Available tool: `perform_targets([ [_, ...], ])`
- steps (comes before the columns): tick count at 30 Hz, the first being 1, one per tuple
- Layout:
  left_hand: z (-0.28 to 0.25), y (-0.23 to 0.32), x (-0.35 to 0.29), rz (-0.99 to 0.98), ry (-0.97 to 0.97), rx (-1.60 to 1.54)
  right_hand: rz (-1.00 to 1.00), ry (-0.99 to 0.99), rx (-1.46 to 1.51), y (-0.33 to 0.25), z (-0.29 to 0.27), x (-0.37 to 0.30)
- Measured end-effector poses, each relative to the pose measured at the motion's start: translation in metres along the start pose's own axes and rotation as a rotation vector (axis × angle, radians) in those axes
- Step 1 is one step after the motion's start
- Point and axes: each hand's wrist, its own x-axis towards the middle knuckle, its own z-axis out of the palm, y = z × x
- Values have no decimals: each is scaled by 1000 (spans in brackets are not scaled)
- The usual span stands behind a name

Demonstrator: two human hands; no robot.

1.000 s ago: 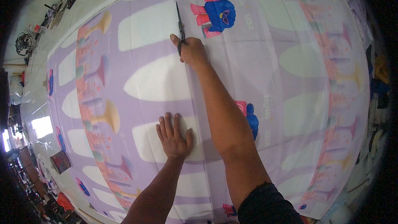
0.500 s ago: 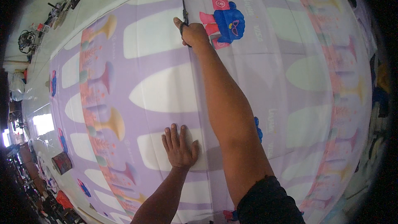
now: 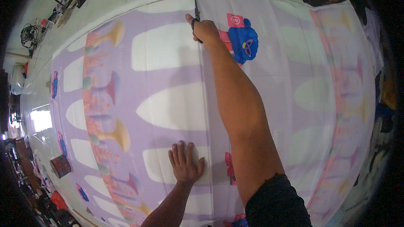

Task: The person uses a wooden pole to flatten a large printed fabric sheet on the floor, cuts along a vertical line with shears, and then uses a heavy metal weight and a plastic squeegee tool to smooth and align the fabric edge.

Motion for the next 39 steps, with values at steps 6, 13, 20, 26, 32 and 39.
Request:
perform_targets([
  [6, 4, 3, 0, 18, 24, -5, -15, 30, -94, -18, -4, 44],
  [13, 12, 5, 3, 45, 105, -78, -395, 283, -540, -5, -20, 46],
  [20, -4, -6, -8, -5, 51, -57, -334, 272, -40, 128, -80, -251],
  [26, -2, 2, -5, 27, 112, -111, -178, 719, -728, 265, -184, -600],
  [32, -1, 5, -5, 37, 137, -62, 34, 679, -787, 357, -182, -704],
  [39, 10, 3, -8, 122, 291, -21, 47, 893, -838, 383, -166, -690],
])
